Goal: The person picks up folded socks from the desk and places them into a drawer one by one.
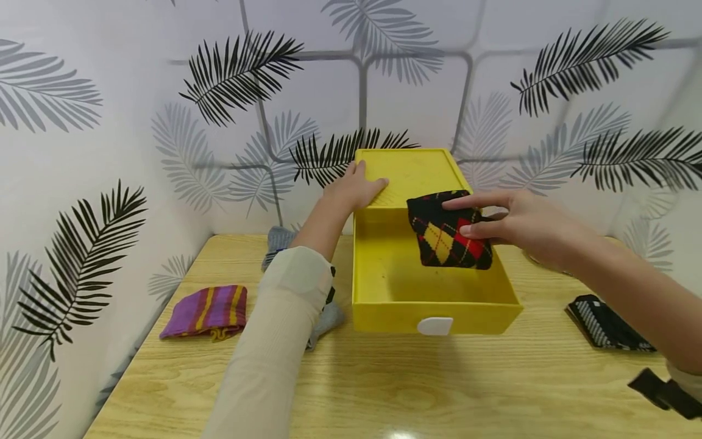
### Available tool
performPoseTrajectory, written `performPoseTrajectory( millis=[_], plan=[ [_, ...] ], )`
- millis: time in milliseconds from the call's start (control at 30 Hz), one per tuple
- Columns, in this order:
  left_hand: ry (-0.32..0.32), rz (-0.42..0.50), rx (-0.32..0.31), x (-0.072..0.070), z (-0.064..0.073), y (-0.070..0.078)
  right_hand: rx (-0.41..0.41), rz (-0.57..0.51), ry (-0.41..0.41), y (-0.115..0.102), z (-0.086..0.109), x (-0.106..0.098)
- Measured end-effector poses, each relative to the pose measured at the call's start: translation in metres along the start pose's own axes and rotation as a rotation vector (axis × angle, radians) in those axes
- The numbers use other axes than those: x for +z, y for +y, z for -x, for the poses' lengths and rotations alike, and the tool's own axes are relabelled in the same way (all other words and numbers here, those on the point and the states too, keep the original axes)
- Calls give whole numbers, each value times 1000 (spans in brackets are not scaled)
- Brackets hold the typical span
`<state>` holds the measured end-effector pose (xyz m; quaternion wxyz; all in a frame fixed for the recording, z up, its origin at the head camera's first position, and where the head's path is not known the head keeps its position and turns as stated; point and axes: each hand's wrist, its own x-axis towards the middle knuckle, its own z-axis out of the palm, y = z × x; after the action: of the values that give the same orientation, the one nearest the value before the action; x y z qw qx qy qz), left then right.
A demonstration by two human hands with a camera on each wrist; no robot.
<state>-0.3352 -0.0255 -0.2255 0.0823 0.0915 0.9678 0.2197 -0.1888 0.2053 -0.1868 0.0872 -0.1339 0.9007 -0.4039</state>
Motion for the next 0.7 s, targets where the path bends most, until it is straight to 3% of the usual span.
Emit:
performPoseTrajectory(
  millis=[167, 333, 533, 700],
  plan=[
    [21, -16, -7, 2, -2, -1, -39, -86, -36, -8, -6, 26],
    [26, -29, -10, 2, -2, 0, -46, -12, -57, -10, -14, 47],
    [27, -20, -6, 2, -3, 0, -139, 146, -54, -9, -23, 59],
    [26, -20, -7, 3, -3, 0, -155, 138, -91, -8, -28, 68]
  ],
)
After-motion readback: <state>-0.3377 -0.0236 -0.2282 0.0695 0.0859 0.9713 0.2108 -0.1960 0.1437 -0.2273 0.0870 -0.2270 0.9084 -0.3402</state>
